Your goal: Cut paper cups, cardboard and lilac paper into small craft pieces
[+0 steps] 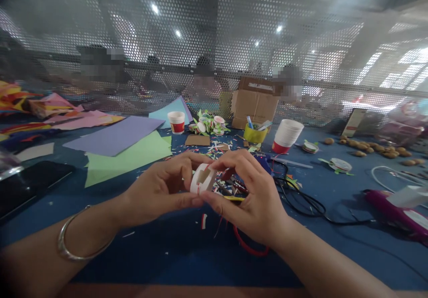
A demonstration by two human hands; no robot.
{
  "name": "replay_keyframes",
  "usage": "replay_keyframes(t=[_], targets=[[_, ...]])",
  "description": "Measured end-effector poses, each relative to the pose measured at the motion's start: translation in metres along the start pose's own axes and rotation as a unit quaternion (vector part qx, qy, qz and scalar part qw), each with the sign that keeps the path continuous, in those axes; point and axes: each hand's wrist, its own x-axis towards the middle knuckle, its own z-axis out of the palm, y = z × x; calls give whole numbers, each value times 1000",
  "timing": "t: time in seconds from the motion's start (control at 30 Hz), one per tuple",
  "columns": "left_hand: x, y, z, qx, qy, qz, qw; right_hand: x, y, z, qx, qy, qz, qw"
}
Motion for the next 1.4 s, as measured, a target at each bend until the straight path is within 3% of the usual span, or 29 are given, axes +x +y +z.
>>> replay_keyframes(t=[0.33, 0.67, 1.03, 1.4], targets=[[3, 4, -3, -10, -32, 15, 999, 1, -5, -2, 8, -22, -3, 1000], [2, -2, -7, -73, -53, -73, 993, 0, 0, 1, -27, -30, -7, 999], [4, 11, -15, -114, -94, -187, 971, 0, -4, 1, -92, -29, -54, 994], [1, 5, -29, -161, -212, -256, 929, -5, -4, 2, -94, -89, -78, 989]])
